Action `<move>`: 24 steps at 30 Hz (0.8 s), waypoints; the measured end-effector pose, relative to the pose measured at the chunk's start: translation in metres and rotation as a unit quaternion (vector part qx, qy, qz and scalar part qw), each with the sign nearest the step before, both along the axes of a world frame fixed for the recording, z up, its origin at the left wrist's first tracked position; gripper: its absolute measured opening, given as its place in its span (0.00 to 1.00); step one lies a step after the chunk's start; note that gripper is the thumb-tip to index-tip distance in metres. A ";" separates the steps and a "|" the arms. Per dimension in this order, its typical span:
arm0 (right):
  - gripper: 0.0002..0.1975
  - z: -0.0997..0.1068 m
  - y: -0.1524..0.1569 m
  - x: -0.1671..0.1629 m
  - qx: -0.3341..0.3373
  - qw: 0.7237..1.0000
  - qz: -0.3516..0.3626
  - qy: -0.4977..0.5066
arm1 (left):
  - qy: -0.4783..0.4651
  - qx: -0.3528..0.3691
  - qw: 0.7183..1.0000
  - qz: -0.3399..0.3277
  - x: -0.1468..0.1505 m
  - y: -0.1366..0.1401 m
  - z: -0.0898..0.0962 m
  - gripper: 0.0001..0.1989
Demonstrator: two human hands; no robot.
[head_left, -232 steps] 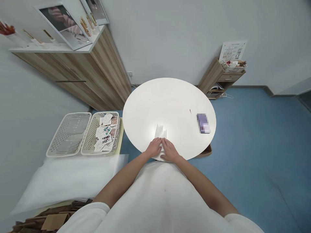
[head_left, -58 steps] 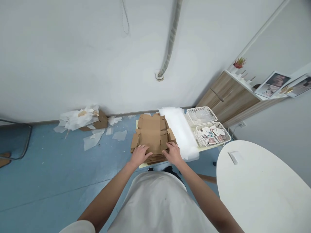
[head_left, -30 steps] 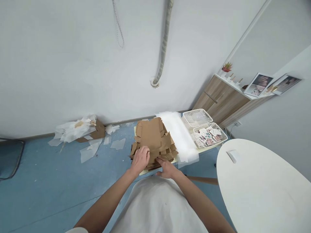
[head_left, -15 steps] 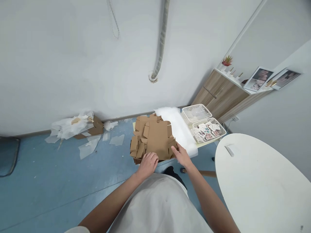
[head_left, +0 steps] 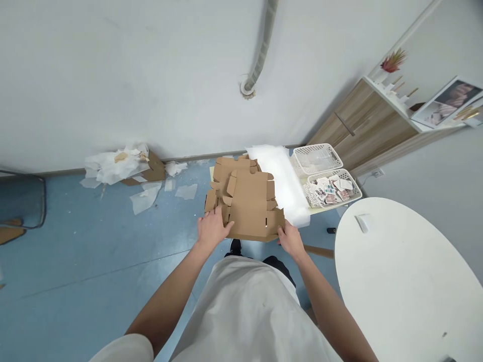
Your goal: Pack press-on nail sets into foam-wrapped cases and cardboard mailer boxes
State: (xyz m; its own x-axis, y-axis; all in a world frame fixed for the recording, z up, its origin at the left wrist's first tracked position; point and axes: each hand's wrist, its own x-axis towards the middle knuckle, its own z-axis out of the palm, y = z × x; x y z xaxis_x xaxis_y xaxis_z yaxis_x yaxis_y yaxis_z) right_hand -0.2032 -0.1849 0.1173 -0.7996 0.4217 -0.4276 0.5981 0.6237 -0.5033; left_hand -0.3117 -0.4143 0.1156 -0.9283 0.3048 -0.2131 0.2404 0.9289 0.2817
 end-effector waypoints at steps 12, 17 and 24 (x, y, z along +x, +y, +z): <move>0.18 0.001 0.051 0.103 -0.030 0.990 -0.116 0.069 | 0.037 -0.056 0.988 -0.140 0.009 0.062 0.018 0.13; 0.19 0.003 0.092 0.185 -0.080 0.950 -0.242 0.178 | 0.025 0.081 0.968 -0.235 0.053 0.148 0.039 0.14; 0.23 -0.002 0.132 0.298 -0.030 0.856 -0.439 0.272 | -0.060 0.240 0.914 -0.320 0.136 0.278 0.025 0.19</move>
State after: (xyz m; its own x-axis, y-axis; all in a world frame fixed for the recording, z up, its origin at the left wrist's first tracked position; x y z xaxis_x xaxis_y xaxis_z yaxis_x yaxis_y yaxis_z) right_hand 0.0949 -0.0525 0.1150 -0.2731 0.9523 -0.1358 0.4903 0.0163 -0.8714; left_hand -0.1755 -0.1367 0.1403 -0.5056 0.8628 -0.0007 0.6317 0.3707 0.6808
